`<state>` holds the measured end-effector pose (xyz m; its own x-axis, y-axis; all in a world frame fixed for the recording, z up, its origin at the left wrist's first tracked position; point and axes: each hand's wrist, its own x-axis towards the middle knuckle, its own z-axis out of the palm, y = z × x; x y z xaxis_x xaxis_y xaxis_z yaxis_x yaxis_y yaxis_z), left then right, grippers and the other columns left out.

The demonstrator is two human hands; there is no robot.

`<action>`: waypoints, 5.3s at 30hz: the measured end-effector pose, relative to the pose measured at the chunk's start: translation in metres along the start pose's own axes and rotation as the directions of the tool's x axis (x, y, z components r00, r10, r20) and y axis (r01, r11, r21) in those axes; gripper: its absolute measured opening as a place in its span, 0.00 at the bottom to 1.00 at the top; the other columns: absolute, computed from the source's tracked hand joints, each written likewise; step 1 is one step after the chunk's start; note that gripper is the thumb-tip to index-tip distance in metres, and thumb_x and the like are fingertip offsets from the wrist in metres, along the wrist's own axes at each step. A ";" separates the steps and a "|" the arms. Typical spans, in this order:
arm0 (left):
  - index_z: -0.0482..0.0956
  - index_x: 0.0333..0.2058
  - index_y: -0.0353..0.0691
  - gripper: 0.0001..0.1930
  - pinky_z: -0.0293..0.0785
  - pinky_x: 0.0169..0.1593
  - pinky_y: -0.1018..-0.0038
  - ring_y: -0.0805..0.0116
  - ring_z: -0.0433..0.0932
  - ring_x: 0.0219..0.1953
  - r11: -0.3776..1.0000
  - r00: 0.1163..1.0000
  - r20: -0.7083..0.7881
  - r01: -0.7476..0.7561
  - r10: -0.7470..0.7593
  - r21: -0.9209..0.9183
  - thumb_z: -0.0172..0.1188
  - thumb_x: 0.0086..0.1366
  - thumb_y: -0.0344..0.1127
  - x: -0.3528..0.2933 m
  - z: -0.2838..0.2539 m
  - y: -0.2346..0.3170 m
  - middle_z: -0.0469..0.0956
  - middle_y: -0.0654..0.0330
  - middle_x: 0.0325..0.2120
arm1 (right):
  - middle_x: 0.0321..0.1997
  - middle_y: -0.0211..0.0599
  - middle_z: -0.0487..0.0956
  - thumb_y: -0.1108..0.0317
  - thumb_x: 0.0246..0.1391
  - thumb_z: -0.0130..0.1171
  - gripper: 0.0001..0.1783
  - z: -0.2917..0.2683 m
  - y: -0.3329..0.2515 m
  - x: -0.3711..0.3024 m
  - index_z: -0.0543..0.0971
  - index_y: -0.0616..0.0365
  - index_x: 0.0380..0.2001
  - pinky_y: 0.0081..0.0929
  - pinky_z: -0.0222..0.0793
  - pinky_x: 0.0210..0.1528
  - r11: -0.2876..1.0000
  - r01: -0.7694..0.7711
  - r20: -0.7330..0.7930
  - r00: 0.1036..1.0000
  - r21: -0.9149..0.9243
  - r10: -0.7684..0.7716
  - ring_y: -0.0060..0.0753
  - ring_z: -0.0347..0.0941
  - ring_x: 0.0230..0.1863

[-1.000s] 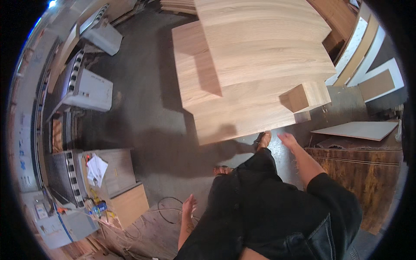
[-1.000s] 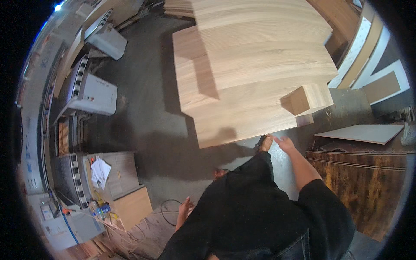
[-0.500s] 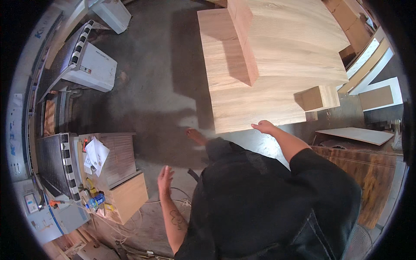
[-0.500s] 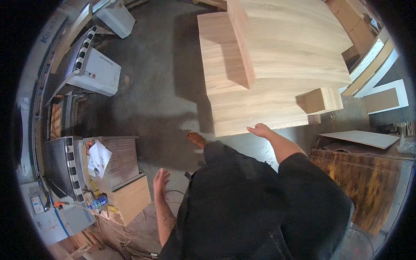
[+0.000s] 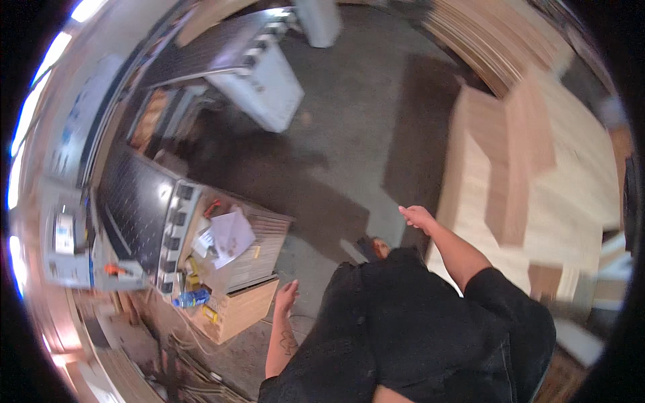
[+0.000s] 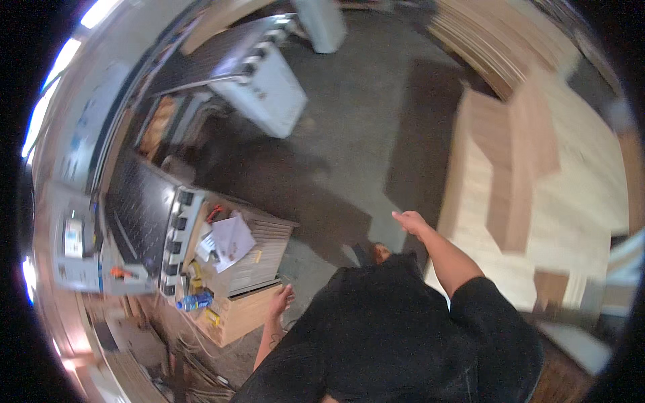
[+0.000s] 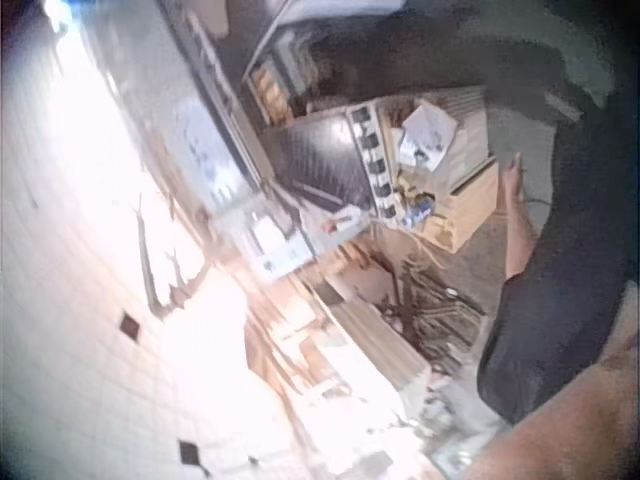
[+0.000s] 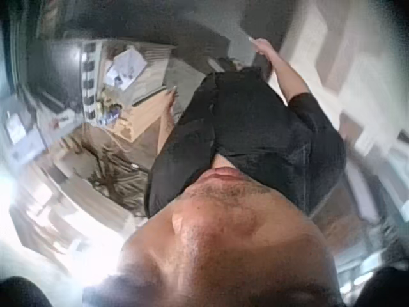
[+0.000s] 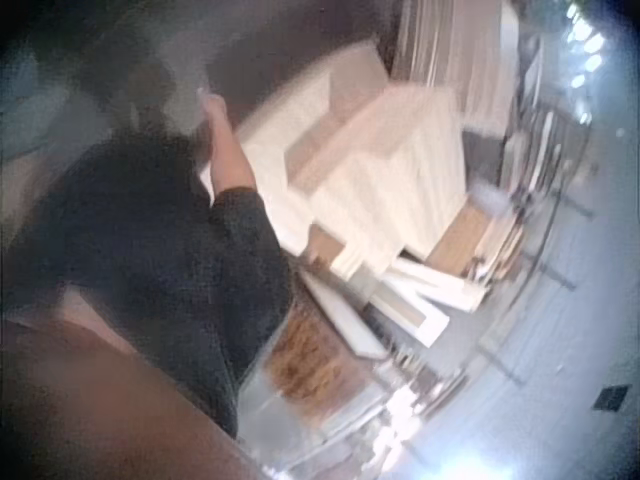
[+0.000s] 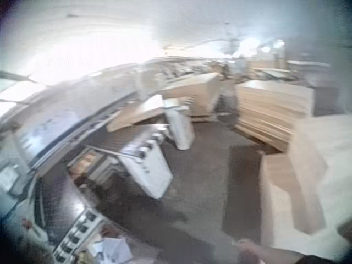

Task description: The person repeatedly picks up rectangular wood panels from a perforated worktable, carries them across the workshop, and stacks them on a growing pile. The person also handles a stack of thin wooden strips, moving them to the same pile.

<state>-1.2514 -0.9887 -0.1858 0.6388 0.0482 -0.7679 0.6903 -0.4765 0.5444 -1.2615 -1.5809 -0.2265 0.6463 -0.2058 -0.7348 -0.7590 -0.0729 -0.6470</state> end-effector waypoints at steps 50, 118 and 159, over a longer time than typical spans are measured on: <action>0.72 0.64 0.39 0.31 0.71 0.61 0.64 0.64 0.81 0.55 0.545 0.734 -0.677 -0.591 0.058 -0.594 0.54 0.75 0.57 0.523 -0.778 0.699 0.83 0.57 0.53 | 0.61 0.48 0.79 0.47 0.74 0.46 0.32 0.608 -1.271 0.549 0.68 0.64 0.66 0.37 0.73 0.59 0.825 0.476 0.698 0.478 0.304 -0.533 0.42 0.79 0.57; 0.72 0.63 0.26 0.46 0.69 0.62 0.61 0.52 0.77 0.59 0.656 -0.127 -0.754 -0.598 -0.645 -0.461 0.51 0.70 0.70 0.953 -1.870 0.606 0.78 0.44 0.57 | 0.72 0.43 0.67 0.35 0.73 0.39 0.41 1.541 -2.030 1.032 0.63 0.58 0.72 0.44 0.54 0.75 0.468 0.775 0.324 0.353 0.425 -0.878 0.42 0.62 0.72; 0.72 0.63 0.32 0.32 0.70 0.61 0.63 0.58 0.75 0.57 0.494 -0.520 0.402 -0.851 -0.754 -0.175 0.49 0.75 0.56 0.690 -0.939 0.737 0.76 0.53 0.57 | 0.71 0.38 0.71 0.36 0.72 0.43 0.39 1.623 -1.823 0.786 0.71 0.58 0.68 0.38 0.50 0.74 0.794 0.568 0.975 -0.102 0.218 -0.195 0.38 0.62 0.72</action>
<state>0.0166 -0.4827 0.0025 -0.9891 -0.0183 -0.1464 -0.1431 -0.1230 0.9820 0.7593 -0.0259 0.0457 0.1593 0.9872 0.0030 -0.2184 0.0382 -0.9751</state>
